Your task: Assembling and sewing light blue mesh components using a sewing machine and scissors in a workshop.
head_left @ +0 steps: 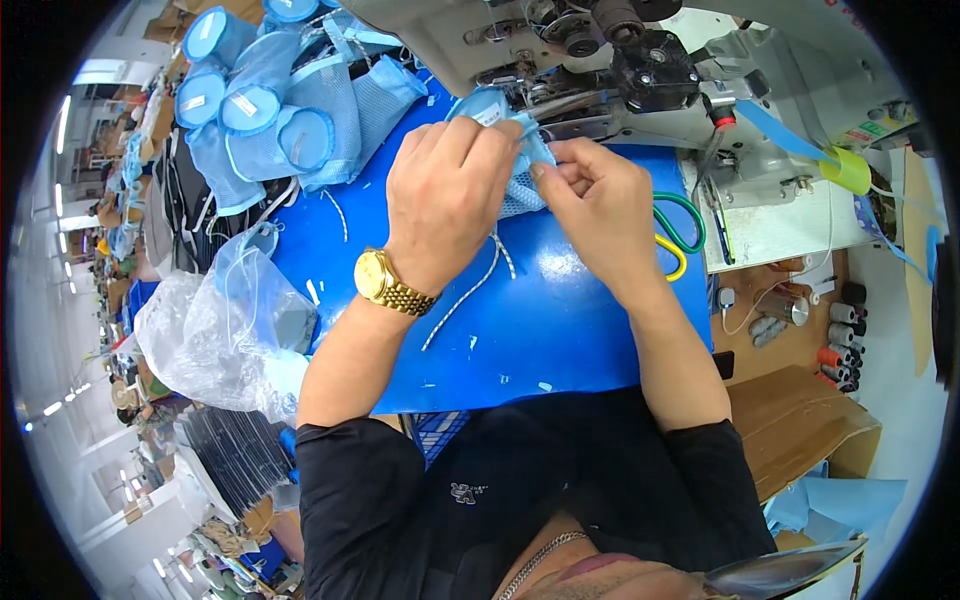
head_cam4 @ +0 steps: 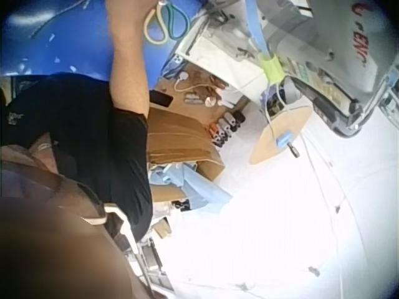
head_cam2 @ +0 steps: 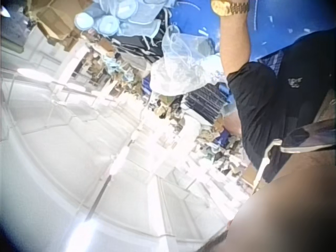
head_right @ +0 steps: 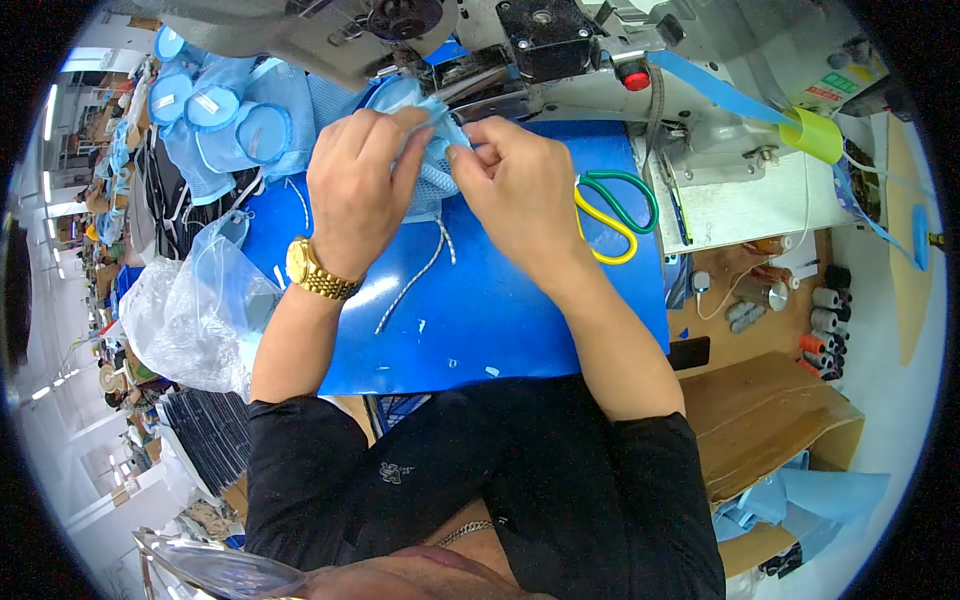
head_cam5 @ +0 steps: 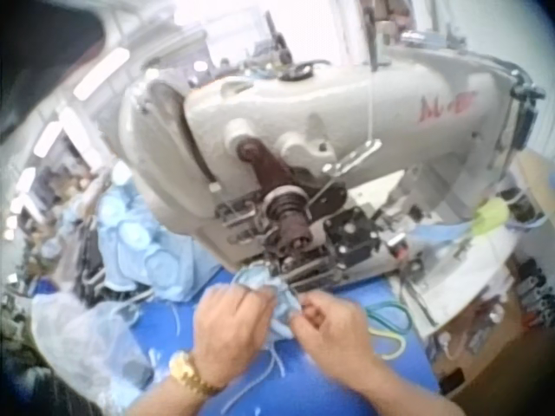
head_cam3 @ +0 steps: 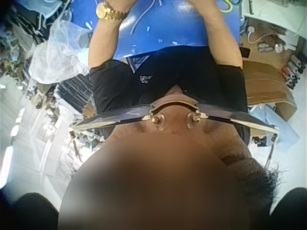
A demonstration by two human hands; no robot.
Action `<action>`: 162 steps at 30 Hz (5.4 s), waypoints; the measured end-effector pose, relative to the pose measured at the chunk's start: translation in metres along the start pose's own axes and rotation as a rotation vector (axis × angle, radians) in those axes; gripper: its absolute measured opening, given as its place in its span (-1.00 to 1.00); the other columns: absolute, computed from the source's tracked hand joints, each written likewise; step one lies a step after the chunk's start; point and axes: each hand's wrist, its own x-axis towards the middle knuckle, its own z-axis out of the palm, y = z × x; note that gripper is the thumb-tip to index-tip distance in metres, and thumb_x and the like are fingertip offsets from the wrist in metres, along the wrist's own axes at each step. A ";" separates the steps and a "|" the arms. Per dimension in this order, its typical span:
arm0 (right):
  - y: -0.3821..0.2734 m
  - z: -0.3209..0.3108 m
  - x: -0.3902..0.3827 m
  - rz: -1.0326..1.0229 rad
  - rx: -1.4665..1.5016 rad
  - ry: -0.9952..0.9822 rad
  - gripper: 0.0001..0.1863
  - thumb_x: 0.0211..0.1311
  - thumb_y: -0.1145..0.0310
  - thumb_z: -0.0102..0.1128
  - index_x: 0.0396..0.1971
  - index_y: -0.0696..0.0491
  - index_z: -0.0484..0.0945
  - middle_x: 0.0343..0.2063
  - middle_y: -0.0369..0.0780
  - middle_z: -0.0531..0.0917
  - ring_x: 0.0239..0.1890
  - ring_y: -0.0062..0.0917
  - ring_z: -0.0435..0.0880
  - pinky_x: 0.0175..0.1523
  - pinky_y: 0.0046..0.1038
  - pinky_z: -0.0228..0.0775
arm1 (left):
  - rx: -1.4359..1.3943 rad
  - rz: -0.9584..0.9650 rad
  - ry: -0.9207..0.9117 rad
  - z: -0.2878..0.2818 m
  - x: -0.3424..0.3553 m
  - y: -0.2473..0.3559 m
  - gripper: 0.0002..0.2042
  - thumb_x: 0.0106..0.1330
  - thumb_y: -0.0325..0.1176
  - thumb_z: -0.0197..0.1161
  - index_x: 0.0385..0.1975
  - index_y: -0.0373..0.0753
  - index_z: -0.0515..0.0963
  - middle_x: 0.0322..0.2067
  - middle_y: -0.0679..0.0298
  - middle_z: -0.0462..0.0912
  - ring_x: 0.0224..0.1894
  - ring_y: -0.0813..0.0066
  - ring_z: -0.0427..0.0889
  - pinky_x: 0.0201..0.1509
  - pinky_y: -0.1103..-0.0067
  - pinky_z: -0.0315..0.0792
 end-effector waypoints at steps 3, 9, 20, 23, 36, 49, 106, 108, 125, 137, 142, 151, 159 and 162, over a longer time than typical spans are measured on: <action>0.006 -0.007 0.006 0.003 0.142 -0.215 -0.82 0.12 0.37 0.31 -0.45 0.20 0.60 -0.67 -0.20 0.61 -0.64 -0.63 0.57 -0.51 -0.57 0.38 | -0.024 0.140 0.027 -0.002 -0.001 -0.009 -0.81 0.07 -0.52 0.33 -0.30 -0.21 0.56 -0.43 0.27 0.55 -0.39 0.31 0.54 -0.30 0.44 0.40; -0.003 -0.016 0.012 0.153 0.195 -0.454 -0.81 0.17 0.37 0.26 -0.45 0.21 0.60 -0.64 -0.30 0.62 -0.61 -0.71 0.59 -0.51 -0.63 0.40 | -0.031 0.187 -0.076 -0.012 -0.001 -0.013 -0.78 0.00 -0.49 0.22 -0.30 -0.23 0.59 -0.39 0.30 0.51 -0.36 0.36 0.52 -0.26 0.48 0.41; -0.003 -0.015 0.006 0.140 0.203 -0.389 -0.82 0.21 0.38 0.23 -0.39 0.22 0.62 -0.63 -0.29 0.62 -0.61 -0.69 0.63 -0.53 -0.66 0.39 | -0.048 0.203 -0.121 -0.020 -0.001 -0.017 -0.77 0.02 -0.52 0.24 -0.28 -0.19 0.63 -0.42 0.33 0.49 -0.37 0.40 0.49 -0.28 0.52 0.39; -0.008 -0.014 0.012 0.180 0.275 -0.362 -0.82 0.22 0.39 0.22 -0.37 0.23 0.62 -0.62 -0.29 0.63 -0.60 -0.68 0.63 -0.51 -0.66 0.39 | -0.007 0.196 -0.104 -0.016 0.000 -0.018 -0.78 0.03 -0.52 0.24 -0.28 -0.19 0.63 -0.43 0.33 0.48 -0.37 0.40 0.49 -0.28 0.51 0.38; -0.008 -0.009 0.017 0.109 0.198 -0.300 -0.81 0.21 0.40 0.23 -0.35 0.24 0.65 -0.59 -0.24 0.67 -0.56 -0.65 0.66 -0.47 -0.62 0.46 | -0.056 0.073 -0.111 -0.009 0.001 -0.004 -0.74 0.07 -0.54 0.27 -0.21 -0.17 0.63 -0.41 0.29 0.52 -0.34 0.31 0.52 -0.27 0.47 0.42; -0.005 -0.002 0.023 -0.058 0.048 -0.105 -0.79 0.08 0.34 0.29 -0.56 0.19 0.63 -0.68 -0.16 0.64 -0.63 -0.50 0.65 -0.49 -0.47 0.44 | -0.020 -0.004 -0.054 -0.008 0.008 0.002 -0.80 0.04 -0.53 0.23 -0.30 -0.23 0.61 -0.39 0.25 0.51 -0.31 0.32 0.53 -0.19 0.45 0.43; 0.005 -0.006 -0.005 0.117 0.256 -0.319 -0.77 0.21 0.32 0.23 -0.45 0.21 0.62 -0.64 -0.27 0.57 -0.62 -0.67 0.47 -0.49 -0.55 0.28 | -0.076 0.070 -0.098 -0.018 -0.004 0.002 -0.75 0.00 -0.57 0.28 -0.28 -0.23 0.63 -0.39 0.29 0.55 -0.35 0.35 0.53 -0.31 0.51 0.48; 0.004 -0.005 -0.004 0.144 0.312 -0.272 -0.79 0.21 0.34 0.22 -0.41 0.20 0.65 -0.62 -0.28 0.60 -0.58 -0.67 0.53 -0.47 -0.58 0.33 | -0.077 0.047 -0.068 -0.014 0.000 0.008 -0.77 0.01 -0.57 0.26 -0.29 -0.24 0.64 -0.41 0.28 0.54 -0.35 0.34 0.53 -0.29 0.51 0.48; 0.009 -0.001 0.007 0.007 0.198 -0.203 -0.81 0.17 0.37 0.24 -0.38 0.21 0.65 -0.65 -0.26 0.59 -0.63 -0.69 0.48 -0.52 -0.57 0.27 | -0.039 -0.108 -0.030 0.000 0.003 0.022 -0.84 0.05 -0.54 0.22 -0.34 -0.27 0.63 -0.45 0.23 0.51 -0.38 0.28 0.53 -0.33 0.44 0.45; 0.000 -0.001 0.008 0.116 0.105 -0.236 -0.80 0.17 0.35 0.25 -0.48 0.21 0.62 -0.66 -0.22 0.63 -0.61 -0.67 0.56 -0.48 -0.58 0.37 | -0.119 -0.483 0.095 0.016 -0.011 0.029 -0.71 0.07 -0.33 0.38 -0.28 -0.29 0.48 -0.44 0.21 0.51 -0.35 0.28 0.51 -0.32 0.42 0.38; -0.002 0.001 0.004 0.314 0.529 -0.288 -0.79 0.21 0.36 0.23 -0.43 0.24 0.60 -0.59 -0.24 0.67 -0.51 -0.69 0.64 -0.41 -0.62 0.46 | -0.238 -0.504 0.127 0.024 -0.014 0.025 -0.72 0.10 -0.39 0.36 -0.23 -0.31 0.47 -0.48 0.21 0.53 -0.42 0.34 0.52 -0.33 0.48 0.43; -0.001 -0.003 0.011 0.157 0.190 -0.303 -0.81 0.13 0.40 0.22 -0.50 0.24 0.59 -0.61 -0.22 0.67 -0.58 -0.68 0.61 -0.45 -0.59 0.42 | -0.145 -0.254 0.054 0.006 -0.014 0.018 -0.82 0.03 -0.55 0.30 -0.34 -0.19 0.60 -0.45 0.25 0.56 -0.37 0.31 0.57 -0.32 0.45 0.45; 0.005 -0.002 0.005 0.108 0.314 -0.223 -0.80 0.14 0.37 0.25 -0.48 0.24 0.62 -0.61 -0.23 0.67 -0.58 -0.70 0.58 -0.46 -0.61 0.40 | -0.101 -0.174 0.110 0.002 -0.011 0.022 -0.85 0.05 -0.57 0.32 -0.35 -0.25 0.66 -0.40 0.21 0.63 -0.37 0.32 0.62 -0.31 0.52 0.49; 0.002 -0.005 0.004 0.102 0.312 -0.210 -0.81 0.15 0.37 0.25 -0.48 0.22 0.63 -0.60 -0.23 0.68 -0.57 -0.70 0.60 -0.45 -0.63 0.41 | -0.098 -0.164 0.076 0.001 -0.008 0.024 -0.84 0.05 -0.53 0.30 -0.34 -0.23 0.64 -0.41 0.27 0.58 -0.36 0.31 0.56 -0.30 0.46 0.44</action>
